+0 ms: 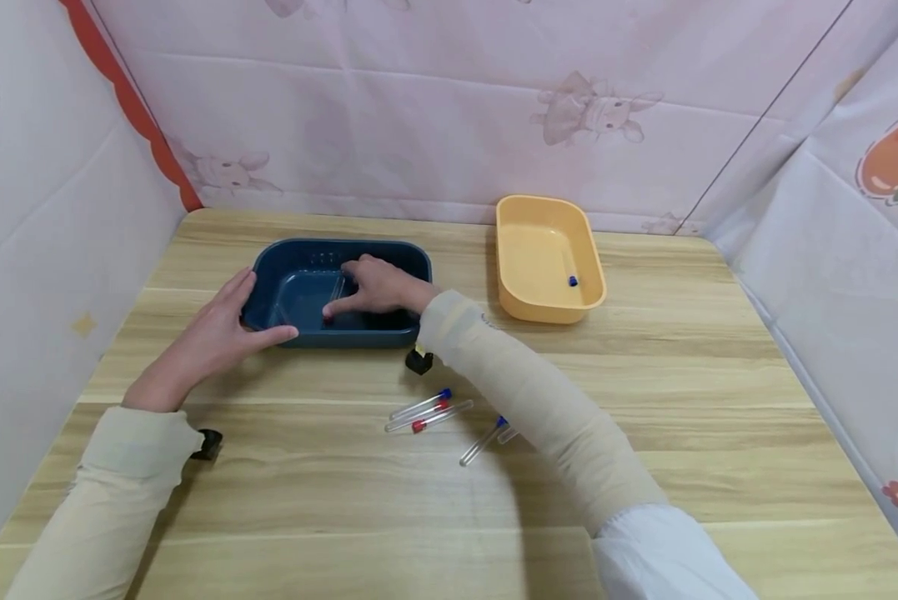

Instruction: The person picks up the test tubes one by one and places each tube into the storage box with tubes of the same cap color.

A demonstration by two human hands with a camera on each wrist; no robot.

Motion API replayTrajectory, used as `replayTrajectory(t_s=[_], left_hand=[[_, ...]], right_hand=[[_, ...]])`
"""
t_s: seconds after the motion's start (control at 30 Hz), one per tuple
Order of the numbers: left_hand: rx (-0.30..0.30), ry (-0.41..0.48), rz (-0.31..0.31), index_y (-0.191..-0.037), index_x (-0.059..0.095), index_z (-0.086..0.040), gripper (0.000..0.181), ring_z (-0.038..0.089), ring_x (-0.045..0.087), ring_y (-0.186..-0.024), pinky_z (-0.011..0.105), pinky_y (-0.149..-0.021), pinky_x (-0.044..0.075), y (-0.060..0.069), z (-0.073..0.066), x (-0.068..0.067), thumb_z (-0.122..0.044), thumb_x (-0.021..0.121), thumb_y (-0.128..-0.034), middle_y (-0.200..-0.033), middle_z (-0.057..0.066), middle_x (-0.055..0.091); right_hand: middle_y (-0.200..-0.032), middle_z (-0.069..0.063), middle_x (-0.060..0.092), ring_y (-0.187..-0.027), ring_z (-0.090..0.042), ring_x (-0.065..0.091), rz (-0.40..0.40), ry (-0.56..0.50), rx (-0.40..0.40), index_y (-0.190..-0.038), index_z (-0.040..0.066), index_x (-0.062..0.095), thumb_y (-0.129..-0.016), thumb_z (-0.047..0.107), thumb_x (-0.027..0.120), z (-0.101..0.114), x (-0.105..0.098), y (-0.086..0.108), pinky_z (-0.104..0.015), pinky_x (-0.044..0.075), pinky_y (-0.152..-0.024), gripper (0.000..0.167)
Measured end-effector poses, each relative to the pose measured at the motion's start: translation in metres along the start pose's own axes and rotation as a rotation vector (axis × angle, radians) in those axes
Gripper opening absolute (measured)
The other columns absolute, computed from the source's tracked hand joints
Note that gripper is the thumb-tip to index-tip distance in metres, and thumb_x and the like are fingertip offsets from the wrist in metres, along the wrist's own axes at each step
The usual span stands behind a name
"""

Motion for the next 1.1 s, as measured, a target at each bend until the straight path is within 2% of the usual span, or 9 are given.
replayTrajectory(t_s=[0.13, 0.27, 0.43, 0.77, 0.93, 1.1], left_hand=[[0.003, -0.001, 0.002, -0.162, -0.006, 0.003, 0.122, 0.054, 0.005, -0.152, 0.074, -0.115, 0.018, 0.001, 0.000, 0.000, -0.061, 0.071, -0.0918, -0.168, 0.029, -0.007], [0.008, 0.007, -0.006, -0.162, -0.005, 0.003, 0.121, 0.054, 0.005, -0.152, 0.074, -0.114, 0.018, 0.002, 0.001, 0.000, -0.060, 0.071, -0.0918, -0.169, 0.029, -0.006], [0.014, 0.018, -0.015, -0.162, -0.006, 0.002, 0.122, 0.054, 0.004, -0.152, 0.074, -0.114, 0.018, 0.003, 0.002, -0.001, -0.061, 0.071, -0.0916, -0.169, 0.028, -0.007], [0.010, 0.026, -0.014, -0.162, -0.006, 0.004, 0.121, 0.053, 0.003, -0.153, 0.073, -0.115, 0.017, 0.004, 0.003, -0.002, -0.059, 0.072, -0.0919, -0.169, 0.029, -0.008], [0.026, 0.036, -0.012, -0.161, -0.006, 0.006, 0.121, 0.051, 0.001, -0.154, 0.071, -0.118, 0.014, 0.003, 0.003, -0.003, -0.056, 0.073, -0.0921, -0.168, 0.030, -0.007], [0.023, 0.035, -0.003, -0.161, -0.006, 0.005, 0.122, 0.051, 0.001, -0.154, 0.070, -0.118, 0.013, 0.001, 0.006, -0.004, -0.056, 0.073, -0.0921, -0.168, 0.029, -0.008]], right_hand=[[-0.133, -0.012, 0.060, -0.102, -0.017, 0.058, -0.067, -0.075, -0.040, -0.160, 0.002, 0.035, -0.097, 0.058, 0.065, -0.002, -0.010, 0.011, -0.028, 0.049, -0.093, 0.089], [-0.138, -0.012, 0.060, -0.107, -0.015, 0.060, -0.152, -0.140, -0.062, -0.158, 0.003, 0.039, -0.097, 0.054, 0.068, -0.004, -0.019, 0.024, -0.027, 0.050, -0.095, 0.085], [-0.136, -0.016, 0.061, -0.109, -0.021, 0.061, -0.236, -0.202, -0.111, -0.155, 0.001, 0.043, -0.096, 0.048, 0.072, -0.003, -0.029, 0.042, -0.027, 0.052, -0.095, 0.082], [-0.135, -0.011, 0.060, -0.114, -0.022, 0.058, -0.248, -0.233, -0.191, -0.155, 0.004, 0.044, -0.098, 0.039, 0.072, 0.000, -0.041, 0.086, -0.034, 0.050, -0.099, 0.073], [-0.129, -0.009, 0.062, -0.109, -0.019, 0.059, -0.249, -0.206, -0.233, -0.151, 0.004, 0.050, -0.098, 0.035, 0.073, -0.004, -0.042, 0.110, -0.030, 0.052, -0.090, 0.067], [-0.126, -0.010, 0.066, -0.106, -0.024, 0.062, -0.263, -0.226, -0.296, -0.144, 0.000, 0.057, -0.097, 0.026, 0.075, -0.008, -0.037, 0.135, -0.033, 0.054, -0.083, 0.057]])
Point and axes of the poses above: each hand's wrist, its own y-axis away from the middle knuckle, its own x-axis out of the palm, z = x × y, the point moved 1 cm from there along -y, towards the middle knuckle
